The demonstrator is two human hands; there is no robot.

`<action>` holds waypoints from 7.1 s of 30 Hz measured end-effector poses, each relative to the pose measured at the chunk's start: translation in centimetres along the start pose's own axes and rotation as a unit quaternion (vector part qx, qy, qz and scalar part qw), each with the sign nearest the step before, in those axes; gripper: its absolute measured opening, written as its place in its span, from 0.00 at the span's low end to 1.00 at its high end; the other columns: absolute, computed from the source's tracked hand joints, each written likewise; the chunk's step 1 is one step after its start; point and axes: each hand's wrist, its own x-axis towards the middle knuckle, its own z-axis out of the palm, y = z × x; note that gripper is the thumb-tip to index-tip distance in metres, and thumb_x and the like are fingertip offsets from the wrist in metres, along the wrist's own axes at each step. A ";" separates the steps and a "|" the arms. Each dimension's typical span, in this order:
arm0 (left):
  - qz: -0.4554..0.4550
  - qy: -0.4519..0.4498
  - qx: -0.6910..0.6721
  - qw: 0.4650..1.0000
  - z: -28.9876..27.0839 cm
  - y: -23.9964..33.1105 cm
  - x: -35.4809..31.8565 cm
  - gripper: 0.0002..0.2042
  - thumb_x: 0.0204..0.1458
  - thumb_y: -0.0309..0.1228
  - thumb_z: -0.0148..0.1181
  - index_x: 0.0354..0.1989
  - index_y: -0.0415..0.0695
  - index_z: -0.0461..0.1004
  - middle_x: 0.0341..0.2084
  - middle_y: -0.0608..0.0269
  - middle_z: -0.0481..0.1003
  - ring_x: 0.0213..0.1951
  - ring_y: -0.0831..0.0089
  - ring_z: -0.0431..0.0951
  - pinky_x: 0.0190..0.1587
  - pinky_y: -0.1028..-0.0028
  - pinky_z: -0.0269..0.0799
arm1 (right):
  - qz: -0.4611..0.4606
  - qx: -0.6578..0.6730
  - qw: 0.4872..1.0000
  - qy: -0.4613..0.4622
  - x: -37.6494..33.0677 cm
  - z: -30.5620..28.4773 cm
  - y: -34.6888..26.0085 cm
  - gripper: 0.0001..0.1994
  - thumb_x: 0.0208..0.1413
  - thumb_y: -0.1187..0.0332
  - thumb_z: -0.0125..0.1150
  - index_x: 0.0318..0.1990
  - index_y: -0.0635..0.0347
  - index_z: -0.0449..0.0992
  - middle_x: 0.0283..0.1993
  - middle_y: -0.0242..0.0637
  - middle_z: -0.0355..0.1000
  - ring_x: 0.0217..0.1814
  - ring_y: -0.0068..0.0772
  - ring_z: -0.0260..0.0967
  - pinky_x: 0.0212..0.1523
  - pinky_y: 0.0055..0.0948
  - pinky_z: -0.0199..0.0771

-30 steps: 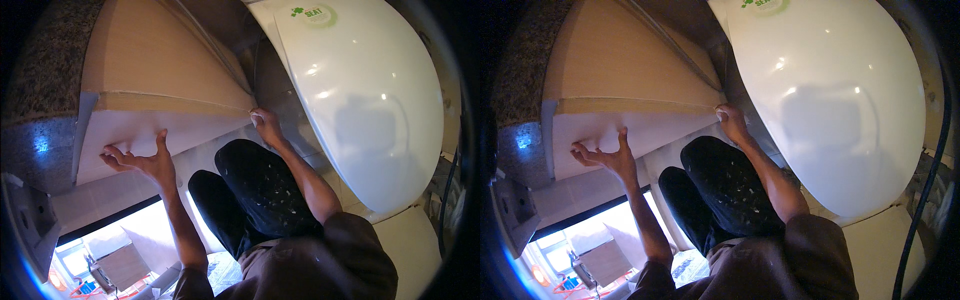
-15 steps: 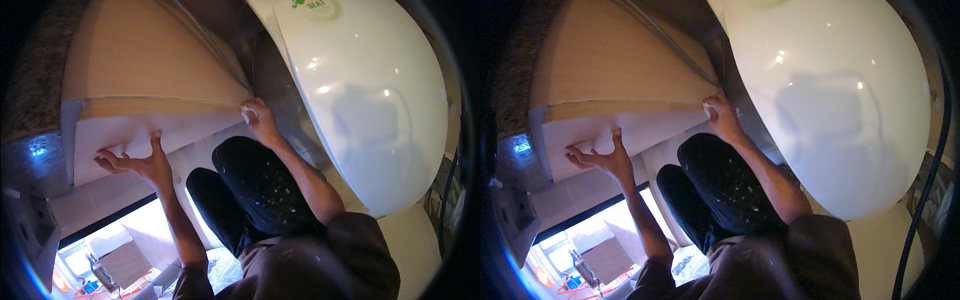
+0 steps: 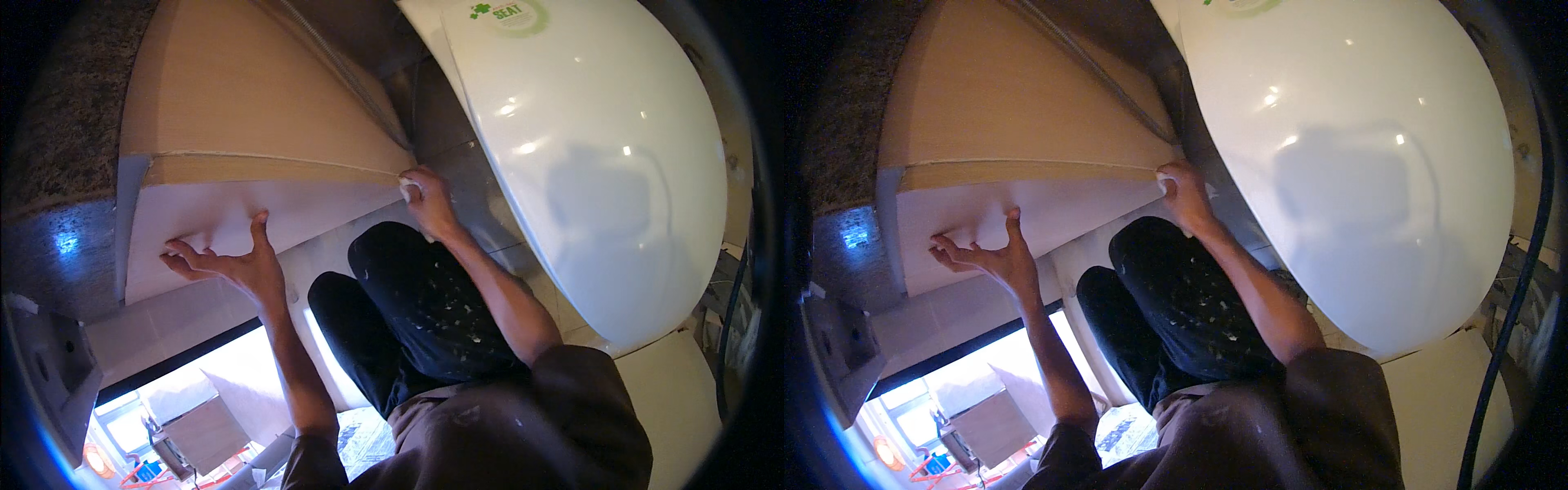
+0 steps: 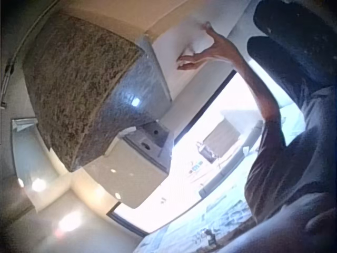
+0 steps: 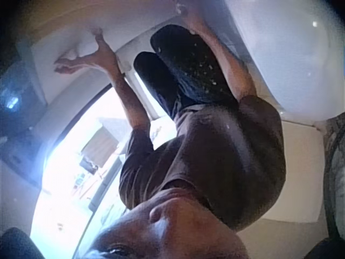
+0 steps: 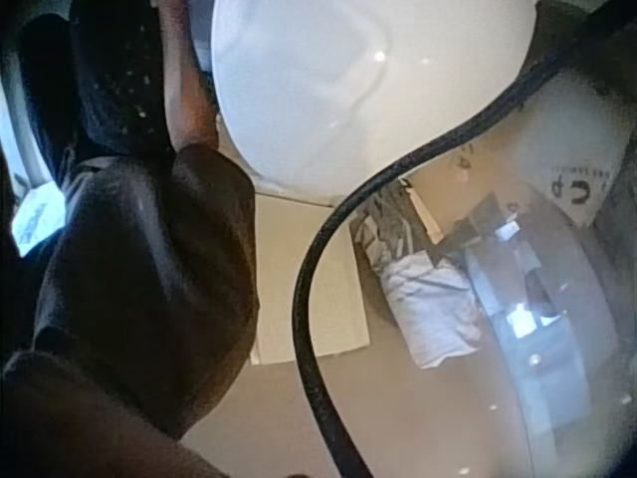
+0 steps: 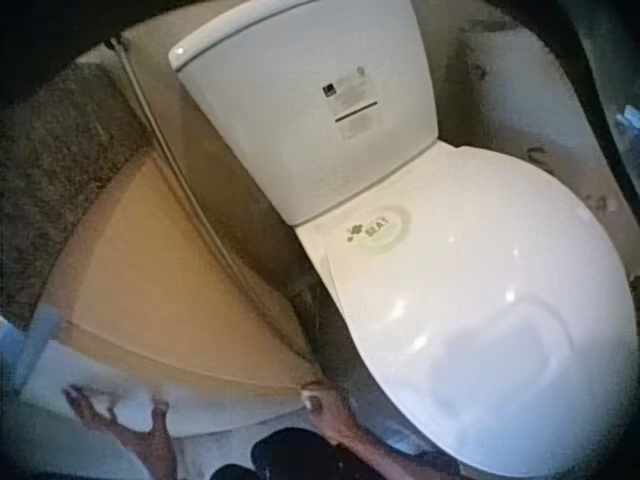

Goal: The person wipes the underside of a bathroom vanity cabinet with a cloth, then walks to a workbench, picks up a small container, and mixes a yellow paste with a wooden stick.

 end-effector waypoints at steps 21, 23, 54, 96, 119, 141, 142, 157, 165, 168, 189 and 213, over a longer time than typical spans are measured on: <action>-0.005 -0.017 -0.001 1.000 -0.1 0.1 0.0 0.62 0.38 0.48 0.77 0.74 0.59 0.31 0.69 0.39 0.27 0.71 0.38 0.35 0.64 0.33 0.53 | -0.076 0.020 0.997 0.017 1.1 -0.1 -8.0 0.14 0.45 0.86 0.58 0.41 0.68 0.78 0.41 0.48 0.74 0.46 0.51 0.74 0.47 0.39 0.73; -0.007 -0.020 0.003 1.000 -0.3 0.0 -0.1 0.62 0.38 0.48 0.77 0.74 0.59 0.32 0.69 0.39 0.27 0.71 0.38 0.35 0.63 0.33 0.53 | -0.098 0.026 0.995 0.011 0.6 -0.2 -10.8 0.14 0.46 0.86 0.58 0.42 0.68 0.78 0.42 0.49 0.74 0.47 0.52 0.74 0.48 0.39 0.74; -0.021 -0.034 -0.026 0.999 -0.8 0.1 0.4 0.62 0.37 0.44 0.79 0.74 0.57 0.33 0.68 0.37 0.25 0.70 0.36 0.36 0.65 0.32 0.48 | -0.050 -0.020 0.998 -0.014 1.0 -0.2 -12.3 0.10 0.50 0.83 0.57 0.41 0.70 0.77 0.43 0.51 0.73 0.48 0.52 0.73 0.50 0.39 0.72; -0.019 -0.025 0.038 0.999 -3.4 -2.1 2.7 0.58 0.34 0.40 0.82 0.69 0.49 0.41 0.64 0.43 0.39 0.70 0.44 0.41 0.67 0.42 0.57 | -0.295 0.166 0.940 0.044 3.4 0.4 -25.1 0.12 0.48 0.82 0.60 0.41 0.66 0.80 0.39 0.44 0.76 0.39 0.39 0.78 0.39 0.31 0.79; 0.005 -0.033 0.002 0.999 -5.5 1.2 5.2 0.55 0.38 0.40 0.80 0.72 0.53 0.45 0.63 0.39 0.38 0.66 0.39 0.44 0.60 0.40 0.58 | -0.379 0.075 0.920 0.064 5.1 1.0 -28.7 0.17 0.41 0.87 0.59 0.41 0.63 0.80 0.43 0.41 0.75 0.41 0.40 0.78 0.42 0.30 0.80; 0.021 0.009 -0.006 1.000 -4.4 0.7 5.1 0.53 0.35 0.46 0.81 0.70 0.52 0.53 0.65 0.40 0.42 0.68 0.43 0.46 0.61 0.43 0.60 | -0.465 -0.055 0.878 0.103 4.0 1.3 -26.6 0.18 0.39 0.85 0.65 0.42 0.63 0.81 0.41 0.43 0.73 0.42 0.41 0.75 0.43 0.33 0.77; 0.016 0.010 -0.012 1.000 -4.4 0.8 5.2 0.52 0.35 0.46 0.81 0.70 0.52 0.54 0.65 0.41 0.42 0.68 0.43 0.47 0.61 0.43 0.60 | -0.466 -0.050 0.878 0.100 4.1 1.3 -26.5 0.18 0.39 0.84 0.66 0.43 0.64 0.80 0.41 0.43 0.73 0.43 0.43 0.74 0.43 0.35 0.77; -0.095 0.003 -0.086 0.992 -4.2 -1.7 2.0 0.50 0.34 0.33 0.81 0.69 0.55 0.57 0.69 0.42 0.41 0.70 0.41 0.46 0.65 0.41 0.55 | -0.441 -0.075 0.882 0.149 1.4 6.7 -28.3 0.22 0.40 0.87 0.63 0.46 0.60 0.81 0.40 0.42 0.75 0.41 0.41 0.76 0.42 0.33 0.79; -0.112 -0.025 -0.132 0.985 -4.5 -3.1 2.1 0.48 0.33 0.29 0.81 0.68 0.57 0.61 0.68 0.44 0.43 0.69 0.43 0.49 0.63 0.47 0.62 | -0.389 -0.013 0.884 0.260 1.9 7.3 -28.9 0.18 0.44 0.82 0.68 0.46 0.60 0.82 0.42 0.44 0.76 0.42 0.42 0.79 0.43 0.34 0.80; -0.113 -0.028 -0.159 0.980 -4.4 -3.3 1.9 0.48 0.34 0.28 0.80 0.68 0.59 0.61 0.68 0.46 0.44 0.70 0.44 0.49 0.63 0.48 0.64 | -0.403 -0.058 0.882 0.238 1.3 9.2 -29.2 0.18 0.43 0.82 0.69 0.46 0.61 0.82 0.42 0.44 0.76 0.43 0.40 0.79 0.43 0.34 0.80; -0.115 -0.018 -0.189 0.975 -7.3 -4.5 1.2 0.28 0.50 0.17 0.61 0.62 0.45 0.68 0.66 0.54 0.60 0.66 0.52 0.63 0.61 0.61 0.68 | -0.110 0.143 0.983 0.020 -3.7 7.2 -23.4 0.10 0.52 0.78 0.65 0.43 0.66 0.79 0.42 0.37 0.77 0.44 0.29 0.74 0.47 0.27 0.73; -0.652 -0.071 -0.544 0.524 -8.0 -9.5 -18.0 0.26 0.58 0.45 0.62 0.53 0.32 0.71 0.41 0.56 0.78 0.41 0.70 0.80 0.44 0.71 0.76 | -0.286 -0.356 0.873 -0.172 -5.7 4.4 -15.7 0.13 0.55 0.67 0.64 0.47 0.58 0.77 0.52 0.40 0.73 0.58 0.49 0.65 0.56 0.46 0.63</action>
